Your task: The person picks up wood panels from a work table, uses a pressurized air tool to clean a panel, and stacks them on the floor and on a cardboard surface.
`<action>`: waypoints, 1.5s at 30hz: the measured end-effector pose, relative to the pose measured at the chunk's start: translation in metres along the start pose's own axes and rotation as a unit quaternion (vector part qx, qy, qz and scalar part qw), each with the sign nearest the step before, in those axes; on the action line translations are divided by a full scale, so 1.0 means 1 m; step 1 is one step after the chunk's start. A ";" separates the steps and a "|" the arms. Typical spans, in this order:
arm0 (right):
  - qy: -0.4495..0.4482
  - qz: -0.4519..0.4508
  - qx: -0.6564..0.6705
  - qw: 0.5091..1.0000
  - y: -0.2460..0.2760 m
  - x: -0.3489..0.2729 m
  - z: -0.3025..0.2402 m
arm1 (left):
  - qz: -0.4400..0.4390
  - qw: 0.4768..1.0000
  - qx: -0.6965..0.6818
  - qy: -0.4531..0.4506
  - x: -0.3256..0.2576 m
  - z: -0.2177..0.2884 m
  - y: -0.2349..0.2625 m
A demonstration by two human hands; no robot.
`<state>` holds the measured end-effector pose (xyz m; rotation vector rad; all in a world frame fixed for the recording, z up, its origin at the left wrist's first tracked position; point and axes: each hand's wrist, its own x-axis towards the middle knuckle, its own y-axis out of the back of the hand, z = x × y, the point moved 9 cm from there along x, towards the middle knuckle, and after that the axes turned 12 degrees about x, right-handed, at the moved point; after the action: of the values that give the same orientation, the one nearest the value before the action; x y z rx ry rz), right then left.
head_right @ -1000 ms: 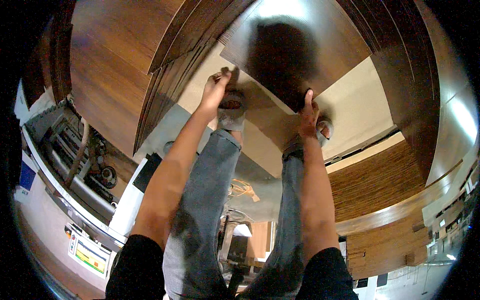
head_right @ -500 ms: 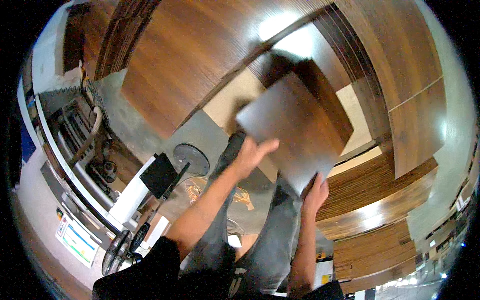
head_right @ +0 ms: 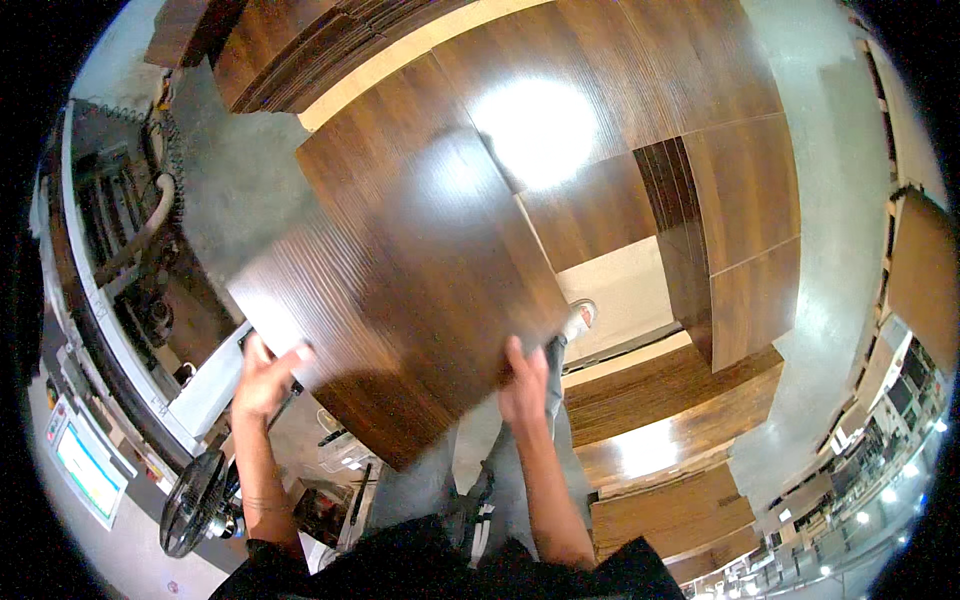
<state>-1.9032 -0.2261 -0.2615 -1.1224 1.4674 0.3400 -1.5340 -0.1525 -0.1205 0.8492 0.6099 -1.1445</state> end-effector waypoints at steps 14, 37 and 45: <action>-0.114 -0.076 -0.203 0.969 -0.076 0.181 0.129 | 0.322 0.924 -0.152 -0.140 0.196 -0.085 0.098; 0.161 0.131 -0.304 0.930 -0.077 0.246 0.013 | 0.263 0.961 0.030 -0.077 0.274 -0.163 0.028; 0.165 0.153 -0.287 0.931 -0.078 0.255 -0.002 | 0.250 0.954 0.135 -0.097 0.284 -0.163 0.026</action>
<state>-1.8018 -0.3772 -0.4569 -1.4610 1.9167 0.8775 -1.4193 -0.1621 -0.4279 1.0377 0.0597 -0.8383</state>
